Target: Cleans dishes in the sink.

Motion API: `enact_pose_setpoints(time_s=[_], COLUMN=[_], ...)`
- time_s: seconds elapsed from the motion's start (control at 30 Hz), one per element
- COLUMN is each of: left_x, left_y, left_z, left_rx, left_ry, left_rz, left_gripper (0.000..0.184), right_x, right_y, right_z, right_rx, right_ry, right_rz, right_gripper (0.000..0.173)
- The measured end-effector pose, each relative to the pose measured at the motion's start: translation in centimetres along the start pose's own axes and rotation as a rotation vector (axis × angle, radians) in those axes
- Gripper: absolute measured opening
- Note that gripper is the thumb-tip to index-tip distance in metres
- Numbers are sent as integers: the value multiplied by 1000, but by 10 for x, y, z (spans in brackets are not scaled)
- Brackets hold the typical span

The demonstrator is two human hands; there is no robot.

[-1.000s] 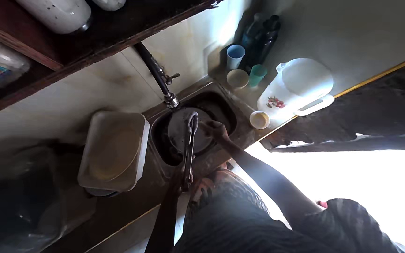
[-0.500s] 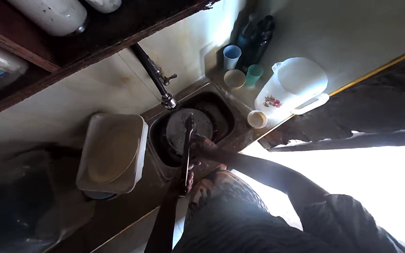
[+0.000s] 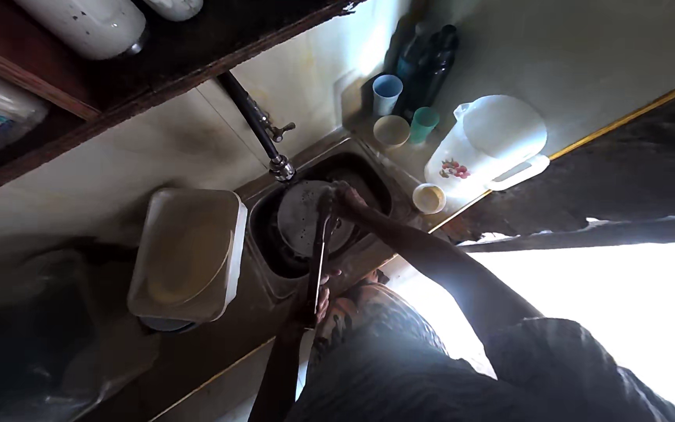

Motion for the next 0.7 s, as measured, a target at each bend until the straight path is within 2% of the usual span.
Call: enact_pose_setpoints(time_s=[0.13,0.23,0.3,0.37,0.43,0.5,0.57,0.63,0.7], left_x=[2,-6,-2,1,6,5,2,-3,-2], left_y=[4,6,5,5,7,10,11,9,11], left_z=[-4,-3,-5,-6,-5,-3,-5,-10,-12], left_rx=[-40,-1,26,37,47,122,79,42,24], left_ry=[-32,1,4,10,18,36,-4,-21,-60], left_rz=[20,-15,-30,6,34,-2,-54,-81,-87], left_gripper=[39,40,39,38,37,40,34,35,36], right_x=[-13,14,14,-11,-51,-75,-63,-20,15], right_y=[-19,-18,-18,-28,-40,-44,-39,-35,-13], right_z=[14,2,0,25,57,77,73,48,25], right_rx=[-24,-4,56,48,-116,-218,-252,-95,104], right_ry=[174,102,114,129,147,278,257,171,72], right_rz=[-54,-21,-17,-100,-135,-111,-134,-177,-220], right_gripper=[29,33,34,30,30,31,32,31,30])
Point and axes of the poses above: each hand's wrist, its own z-axis away from the middle knuckle, its own y-axis out of the back of the hand, x = y × z, the point moved 6 cm from there along -z, towards the middle knuckle, and after that the axes turned 5 degrees about y, right-handed, at the moved point
